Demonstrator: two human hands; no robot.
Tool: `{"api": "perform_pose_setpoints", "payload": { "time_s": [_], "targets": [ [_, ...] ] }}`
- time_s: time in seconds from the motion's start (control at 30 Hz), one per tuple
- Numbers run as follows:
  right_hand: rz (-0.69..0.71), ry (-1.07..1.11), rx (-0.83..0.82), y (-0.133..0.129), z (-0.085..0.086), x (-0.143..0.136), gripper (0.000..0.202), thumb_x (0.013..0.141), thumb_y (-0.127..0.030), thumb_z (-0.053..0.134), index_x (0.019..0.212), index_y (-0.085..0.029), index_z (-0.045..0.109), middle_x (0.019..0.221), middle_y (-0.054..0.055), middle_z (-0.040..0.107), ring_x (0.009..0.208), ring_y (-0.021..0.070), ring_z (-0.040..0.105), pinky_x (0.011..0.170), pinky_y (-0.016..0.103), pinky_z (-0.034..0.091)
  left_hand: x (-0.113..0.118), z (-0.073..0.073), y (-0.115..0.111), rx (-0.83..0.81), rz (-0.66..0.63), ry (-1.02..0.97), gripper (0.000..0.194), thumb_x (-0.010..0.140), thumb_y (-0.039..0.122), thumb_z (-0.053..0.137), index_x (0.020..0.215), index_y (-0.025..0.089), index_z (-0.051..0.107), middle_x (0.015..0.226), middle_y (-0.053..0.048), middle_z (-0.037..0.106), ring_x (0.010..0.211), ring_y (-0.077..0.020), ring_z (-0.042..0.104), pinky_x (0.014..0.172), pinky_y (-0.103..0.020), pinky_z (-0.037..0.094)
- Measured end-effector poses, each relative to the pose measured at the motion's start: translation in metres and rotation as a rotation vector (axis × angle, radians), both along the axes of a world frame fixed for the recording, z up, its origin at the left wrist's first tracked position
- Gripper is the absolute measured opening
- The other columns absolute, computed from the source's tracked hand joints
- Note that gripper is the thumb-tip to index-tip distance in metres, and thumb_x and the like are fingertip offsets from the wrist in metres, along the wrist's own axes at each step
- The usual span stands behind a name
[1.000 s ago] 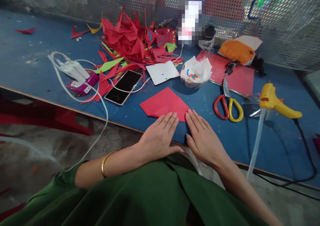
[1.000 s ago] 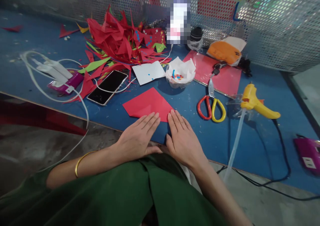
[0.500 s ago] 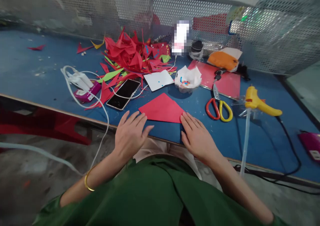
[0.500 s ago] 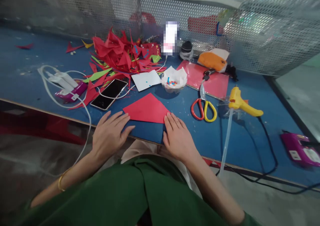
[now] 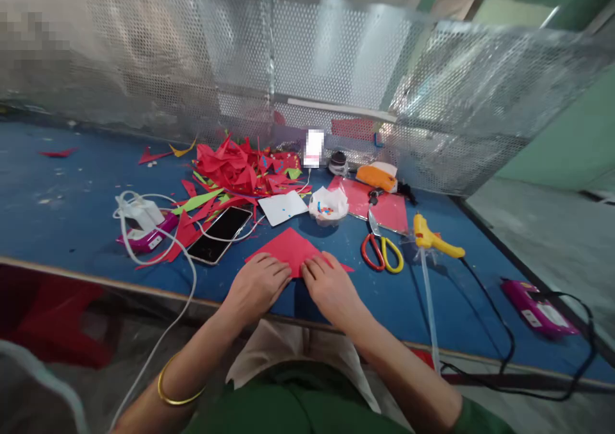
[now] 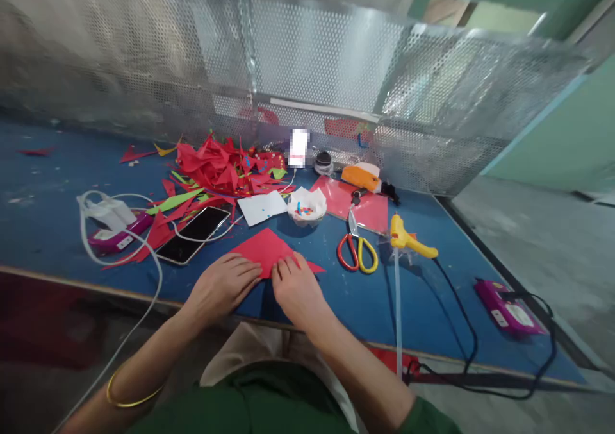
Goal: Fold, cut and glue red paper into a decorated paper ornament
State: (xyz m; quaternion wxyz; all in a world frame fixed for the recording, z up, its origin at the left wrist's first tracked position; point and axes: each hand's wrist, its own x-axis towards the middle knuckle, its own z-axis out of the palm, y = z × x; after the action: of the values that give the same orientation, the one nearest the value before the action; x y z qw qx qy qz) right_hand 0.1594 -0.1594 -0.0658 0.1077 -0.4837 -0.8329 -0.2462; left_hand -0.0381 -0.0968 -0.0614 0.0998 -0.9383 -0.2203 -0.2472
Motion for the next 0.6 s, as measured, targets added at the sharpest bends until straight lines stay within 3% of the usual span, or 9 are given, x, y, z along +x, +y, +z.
{"api": "perform_pose_setpoints", "payload": {
  "time_s": [0.17, 0.4, 0.5, 0.6],
  "targets": [
    [0.003, 0.117, 0.195, 0.011, 0.002, 0.006, 0.028, 0.093, -0.007, 0.046, 0.109, -0.010, 0.070, 0.103, 0.011, 0.076, 0.094, 0.0219, 0.067, 0.107, 0.042, 0.038, 0.011, 0.012, 0.008, 0.061, 0.010, -0.081, 0.022, 0.101, 0.023, 0.047, 0.100, 0.017, 0.069, 0.090, -0.003, 0.077, 0.082, -0.0189, 0.069, 0.088, -0.038, 0.046],
    [-0.135, 0.377, 0.294, 0.036, 0.049, 0.027, 0.025, 0.097, -0.012, 0.046, 0.107, -0.018, 0.067, 0.099, 0.007, 0.076, 0.093, 0.0198, 0.068, 0.108, 0.040, 0.032, 0.053, 0.078, 0.047, 0.195, -0.027, -0.034, 0.025, 0.099, 0.016, 0.050, 0.084, 0.018, 0.070, 0.074, -0.002, 0.071, 0.076, -0.0180, 0.065, 0.103, -0.042, 0.040],
    [-0.181, 0.345, 0.314, 0.043, 0.061, 0.033, 0.025, 0.098, -0.012, 0.044, 0.095, -0.019, 0.068, 0.085, 0.005, 0.074, 0.080, 0.0191, 0.067, 0.106, 0.040, 0.033, 0.065, 0.095, 0.068, 0.102, -0.103, -0.053, 0.027, 0.099, 0.022, 0.052, 0.085, 0.020, 0.075, 0.077, -0.003, 0.075, 0.076, -0.0175, 0.065, 0.105, -0.043, 0.039],
    [-0.199, 0.321, 0.284, 0.043, 0.064, 0.037, 0.024, 0.100, -0.016, 0.045, 0.093, -0.019, 0.068, 0.081, 0.004, 0.074, 0.078, 0.0188, 0.067, 0.107, 0.040, 0.033, 0.067, 0.098, 0.088, -0.016, -0.209, -0.027, 0.022, 0.096, 0.024, 0.058, 0.087, 0.024, 0.077, 0.078, 0.000, 0.077, 0.077, -0.0154, 0.067, 0.108, -0.042, 0.038]
  ]
}}
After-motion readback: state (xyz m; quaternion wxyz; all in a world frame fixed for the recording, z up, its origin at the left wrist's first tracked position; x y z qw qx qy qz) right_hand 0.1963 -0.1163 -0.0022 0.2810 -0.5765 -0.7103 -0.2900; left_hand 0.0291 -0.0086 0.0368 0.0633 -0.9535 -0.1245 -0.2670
